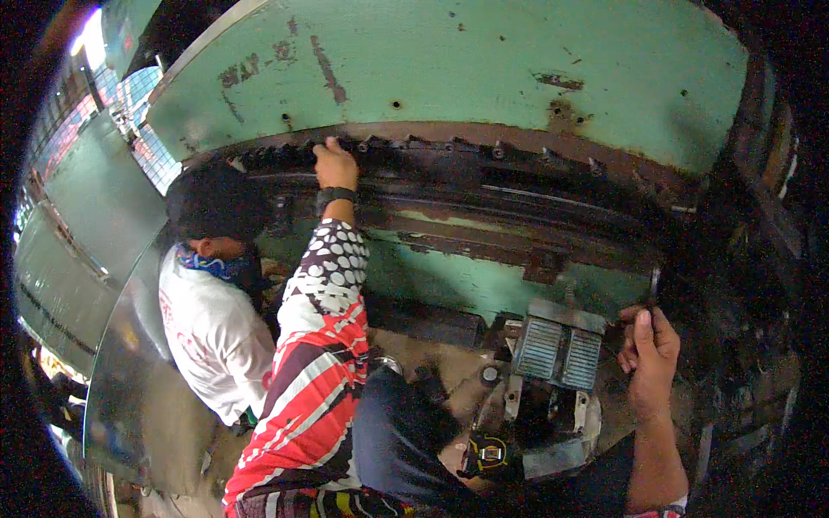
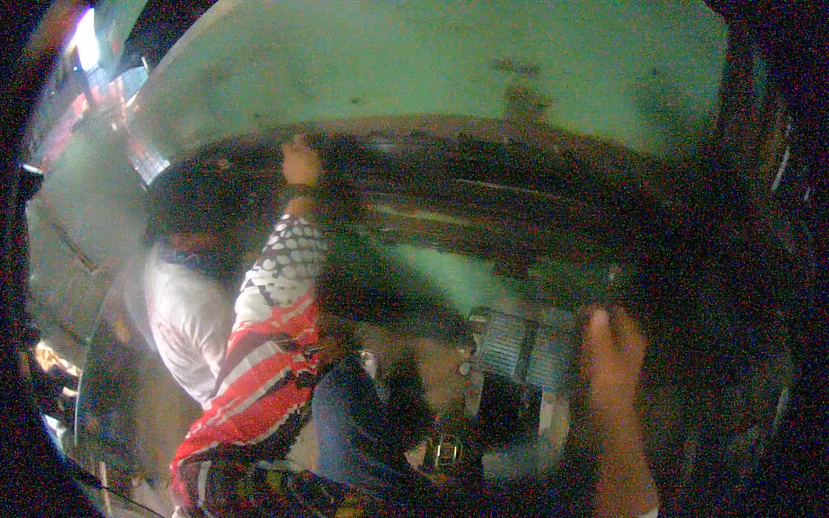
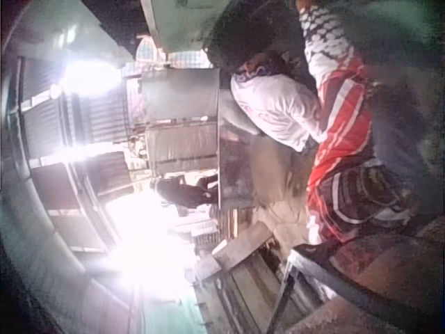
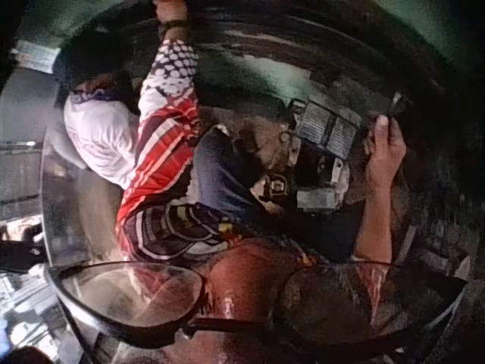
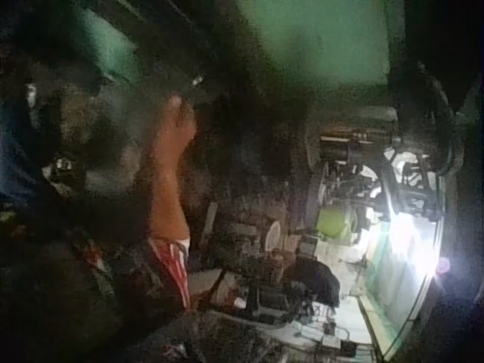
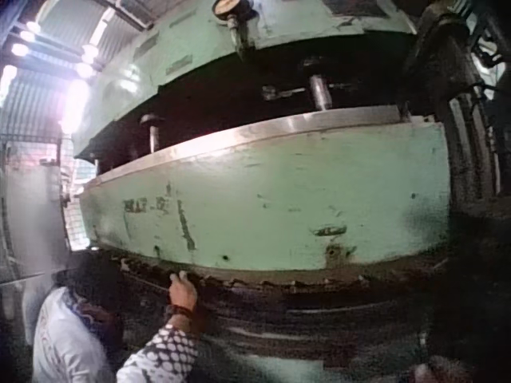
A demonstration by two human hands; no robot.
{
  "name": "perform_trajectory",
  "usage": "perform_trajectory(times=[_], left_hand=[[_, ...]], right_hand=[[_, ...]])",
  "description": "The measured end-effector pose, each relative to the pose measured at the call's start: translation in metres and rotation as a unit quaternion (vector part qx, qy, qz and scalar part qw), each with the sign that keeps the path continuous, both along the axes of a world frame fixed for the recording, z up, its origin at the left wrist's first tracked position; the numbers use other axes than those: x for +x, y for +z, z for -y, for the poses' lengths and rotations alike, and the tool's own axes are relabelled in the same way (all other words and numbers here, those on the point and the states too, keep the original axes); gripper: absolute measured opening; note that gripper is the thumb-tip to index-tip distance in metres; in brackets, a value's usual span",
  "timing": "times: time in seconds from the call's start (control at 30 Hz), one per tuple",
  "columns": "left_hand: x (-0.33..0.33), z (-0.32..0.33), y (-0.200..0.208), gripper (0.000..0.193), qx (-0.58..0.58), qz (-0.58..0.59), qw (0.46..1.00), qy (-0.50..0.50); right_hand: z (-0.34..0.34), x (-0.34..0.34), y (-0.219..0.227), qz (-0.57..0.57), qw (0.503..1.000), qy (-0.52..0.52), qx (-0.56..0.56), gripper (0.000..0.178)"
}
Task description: The person works on a large green machine with a coworker. They use a tape measure to measure a section of the machine and then use a wrench to tighten bolts on a metal component.
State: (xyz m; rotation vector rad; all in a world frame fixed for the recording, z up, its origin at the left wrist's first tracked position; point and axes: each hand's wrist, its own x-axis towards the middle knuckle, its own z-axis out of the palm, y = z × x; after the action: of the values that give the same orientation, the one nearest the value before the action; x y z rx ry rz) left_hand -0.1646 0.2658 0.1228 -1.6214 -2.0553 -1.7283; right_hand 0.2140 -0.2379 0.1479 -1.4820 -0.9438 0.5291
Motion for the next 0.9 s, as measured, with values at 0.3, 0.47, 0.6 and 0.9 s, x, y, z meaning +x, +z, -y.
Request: perform_trajectory(times=[0.3,0.47,0.6,0.9], left_hand=[[0.017,-0.004,0.007,0.069,-0.051,0.186,0.976,-0.103],[0.062,0.100,-0.037,0.049,-0.010,0.369,0.889,-0.272],[0.139,0.218,-0.072,0.060,-0.135,0.355,0.811,-0.444],[0.193,0.265,-0.088,0.022,-0.165,0.545,0.692,-0.443]], right_hand=[[-0.028,0.015,-0.009,-0.026,0.998,0.015,-0.056,0.032],[-0.087,0.013,-0.021,-0.282,0.934,0.162,-0.151,0.037],[-0.133,0.009,-0.033,-0.204,0.938,0.203,-0.196,0.039],[-0.206,-0.003,-0.080,0.352,0.851,0.390,-0.014,0.052]])
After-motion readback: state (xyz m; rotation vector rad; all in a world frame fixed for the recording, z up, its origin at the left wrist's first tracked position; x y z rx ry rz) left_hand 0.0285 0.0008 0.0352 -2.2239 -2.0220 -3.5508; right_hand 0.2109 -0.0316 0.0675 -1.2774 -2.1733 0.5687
